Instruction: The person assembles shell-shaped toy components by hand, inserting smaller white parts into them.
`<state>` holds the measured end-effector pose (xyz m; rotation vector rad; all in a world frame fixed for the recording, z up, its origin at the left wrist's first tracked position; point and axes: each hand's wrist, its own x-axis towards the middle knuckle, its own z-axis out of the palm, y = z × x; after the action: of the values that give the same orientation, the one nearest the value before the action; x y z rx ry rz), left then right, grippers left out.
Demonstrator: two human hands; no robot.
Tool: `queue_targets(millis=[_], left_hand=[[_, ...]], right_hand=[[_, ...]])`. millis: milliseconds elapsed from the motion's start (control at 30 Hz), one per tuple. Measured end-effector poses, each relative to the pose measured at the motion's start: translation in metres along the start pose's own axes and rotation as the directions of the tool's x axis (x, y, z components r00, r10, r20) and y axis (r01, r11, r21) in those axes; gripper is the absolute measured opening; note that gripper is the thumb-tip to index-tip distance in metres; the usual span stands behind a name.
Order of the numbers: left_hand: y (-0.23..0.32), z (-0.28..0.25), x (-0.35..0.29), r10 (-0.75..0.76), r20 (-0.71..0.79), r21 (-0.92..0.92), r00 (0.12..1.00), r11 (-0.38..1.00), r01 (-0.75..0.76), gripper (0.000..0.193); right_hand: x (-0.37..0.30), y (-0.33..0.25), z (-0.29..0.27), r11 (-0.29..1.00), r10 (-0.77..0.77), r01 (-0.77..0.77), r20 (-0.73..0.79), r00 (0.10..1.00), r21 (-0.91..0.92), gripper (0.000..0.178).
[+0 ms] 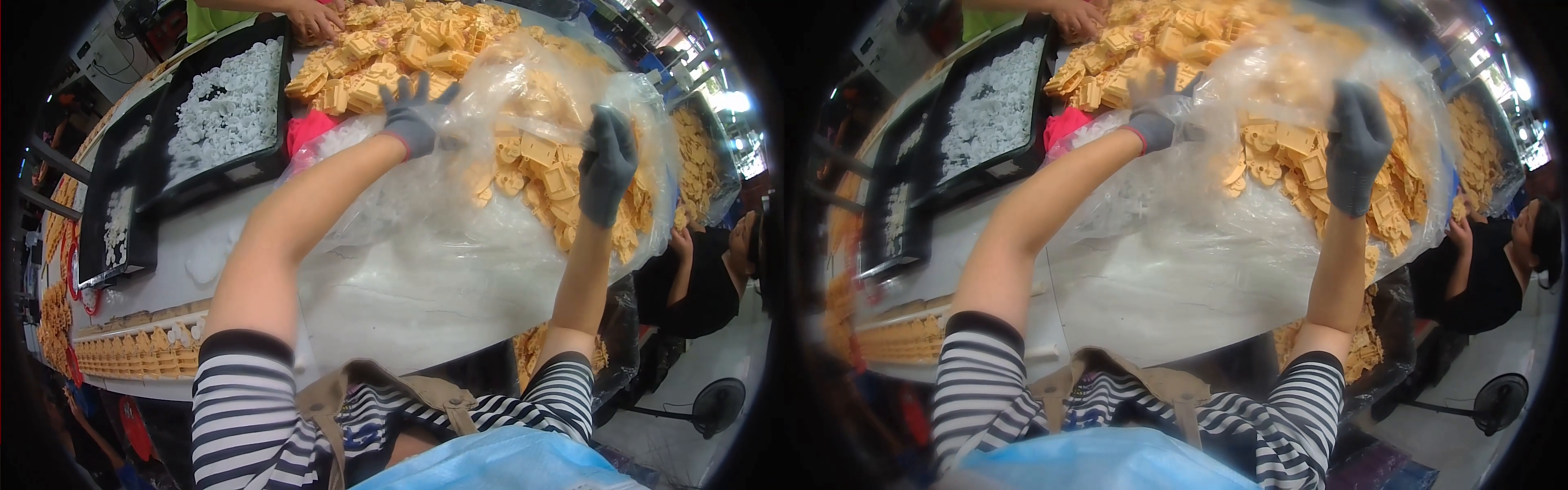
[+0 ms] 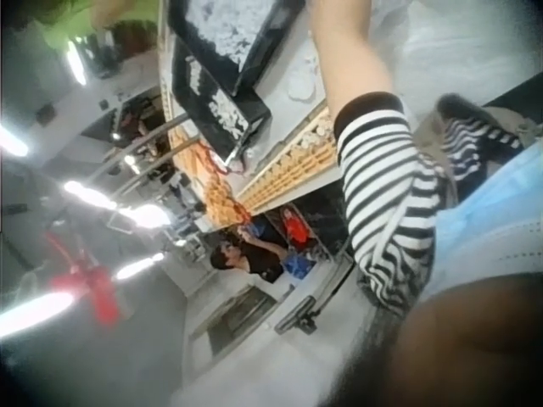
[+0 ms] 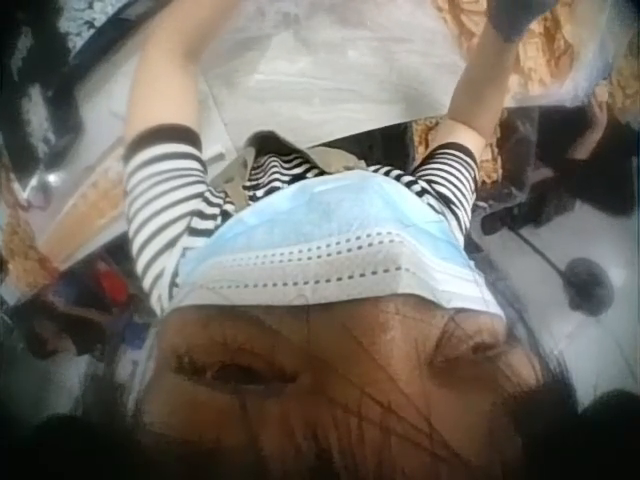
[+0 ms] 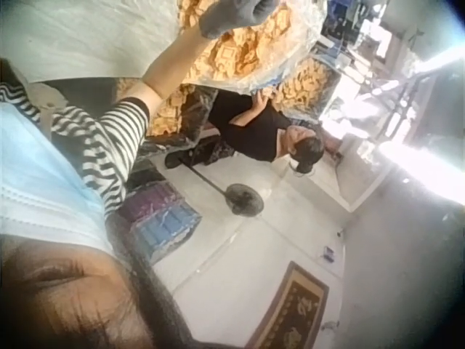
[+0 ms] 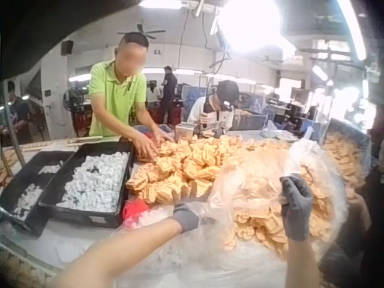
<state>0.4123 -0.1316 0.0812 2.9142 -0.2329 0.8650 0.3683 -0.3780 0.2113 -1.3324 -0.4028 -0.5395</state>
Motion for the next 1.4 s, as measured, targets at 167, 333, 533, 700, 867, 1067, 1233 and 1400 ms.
queue_targets(millis=[167, 333, 533, 700, 867, 1067, 1233, 1400], left_hand=[[0.028, 0.027, 0.009, 0.475, 0.137, -0.621, 0.869, 0.725, -0.298, 0.042], [0.027, 0.010, 0.018, 0.118, 0.322, -0.630, 0.939, 0.768, 0.120, 0.034], [0.034, 0.118, 0.030, 0.217, 0.272, -0.833, 0.937, 0.541, 0.117, 0.055], [-0.024, 0.171, 0.030, 0.032, -0.033, -0.709, 0.999, 0.704, -0.046, 0.073], [0.039, 0.073, 0.039, -0.159, 0.517, -0.747, 0.841, 0.397, 0.534, 0.076], [0.017, 0.115, 0.091, 0.376, 0.080, -0.631, 0.923, 0.736, -0.245, 0.059], [-0.002, 0.151, 0.109, 0.079, 0.146, -0.693, 0.986, 0.720, 0.045, 0.045], [-0.023, 0.137, 0.111, 0.171, 0.432, -0.876, 0.886, 0.312, 0.367, 0.049]], right_hand=[[-0.020, -0.008, -0.005, 0.999, 0.045, -0.045, -0.047, 0.998, 0.005, 0.009], [-0.030, -0.017, -0.019, 0.994, -0.057, 0.063, -0.069, 0.996, 0.091, 0.009], [-0.055, -0.035, -0.028, 0.995, -0.077, 0.081, -0.061, 0.995, 0.064, 0.010], [-0.089, -0.030, -0.005, 0.985, -0.093, 0.094, -0.008, 0.996, 0.142, 0.011], [-0.101, -0.041, -0.065, 0.917, -0.358, 0.321, -0.134, 0.924, -0.236, 0.014], [-0.125, -0.049, -0.065, 0.954, -0.289, 0.282, -0.063, 0.955, -0.101, 0.015], [-0.138, -0.059, -0.056, 0.925, -0.184, 0.222, 0.149, 0.972, -0.309, 0.013], [-0.143, -0.055, -0.047, 0.912, -0.171, 0.243, 0.232, 0.958, -0.331, 0.015]])
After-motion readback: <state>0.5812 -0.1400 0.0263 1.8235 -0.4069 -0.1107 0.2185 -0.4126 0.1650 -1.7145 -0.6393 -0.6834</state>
